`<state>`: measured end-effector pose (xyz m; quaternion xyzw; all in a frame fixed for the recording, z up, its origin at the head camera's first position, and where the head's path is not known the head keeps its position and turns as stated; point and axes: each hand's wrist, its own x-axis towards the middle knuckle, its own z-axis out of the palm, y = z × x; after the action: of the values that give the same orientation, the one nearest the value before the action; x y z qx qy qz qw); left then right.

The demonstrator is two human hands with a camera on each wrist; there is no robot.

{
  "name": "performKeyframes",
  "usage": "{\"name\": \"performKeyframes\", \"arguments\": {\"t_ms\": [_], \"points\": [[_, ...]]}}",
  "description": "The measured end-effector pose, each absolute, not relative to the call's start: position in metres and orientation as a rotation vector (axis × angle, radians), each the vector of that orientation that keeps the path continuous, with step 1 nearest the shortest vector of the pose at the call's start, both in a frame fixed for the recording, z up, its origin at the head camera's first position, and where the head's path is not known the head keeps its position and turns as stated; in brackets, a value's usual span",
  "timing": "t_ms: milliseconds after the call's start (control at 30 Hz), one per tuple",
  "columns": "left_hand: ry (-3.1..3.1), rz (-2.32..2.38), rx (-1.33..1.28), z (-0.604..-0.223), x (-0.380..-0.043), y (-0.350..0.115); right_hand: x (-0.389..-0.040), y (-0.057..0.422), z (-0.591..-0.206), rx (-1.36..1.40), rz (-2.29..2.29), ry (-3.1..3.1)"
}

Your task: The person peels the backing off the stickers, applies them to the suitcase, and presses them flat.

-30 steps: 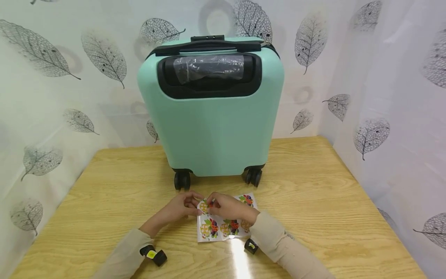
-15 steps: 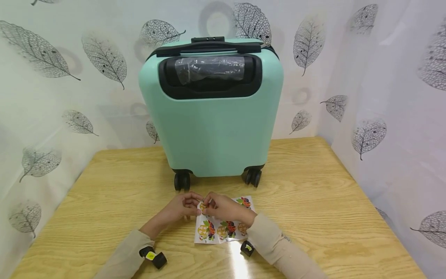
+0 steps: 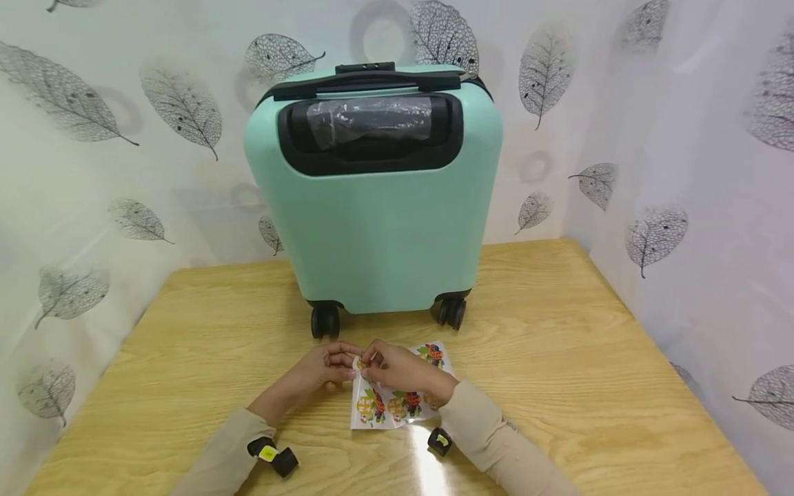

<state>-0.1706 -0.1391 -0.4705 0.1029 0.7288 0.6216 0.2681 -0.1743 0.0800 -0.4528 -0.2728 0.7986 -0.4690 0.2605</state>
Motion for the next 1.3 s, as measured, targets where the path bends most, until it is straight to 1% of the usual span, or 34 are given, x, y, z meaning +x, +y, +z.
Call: {"name": "performKeyframes", "arguments": {"t_ms": [267,767,1000,1300], "points": [[1.988,1.698,0.251,-0.4740,-0.1705,-0.1388,-0.1719,0.0794,-0.4523,-0.794,-1.251,2.193],[2.002,1.707,0.264,-0.4718,-0.1692,-0.1385,-0.1732,0.0746,-0.4514,-0.761,-1.256,2.189],[1.992,1.704,0.288,-0.4738,-0.1740,-0.1361,-0.1770,0.0791,-0.4507,-0.714,-1.301,2.137],[2.019,1.697,0.291,-0.4743,-0.1707,-0.1366,-0.1772,0.0801,-0.4532,-0.726,-1.312,2.142]]}}
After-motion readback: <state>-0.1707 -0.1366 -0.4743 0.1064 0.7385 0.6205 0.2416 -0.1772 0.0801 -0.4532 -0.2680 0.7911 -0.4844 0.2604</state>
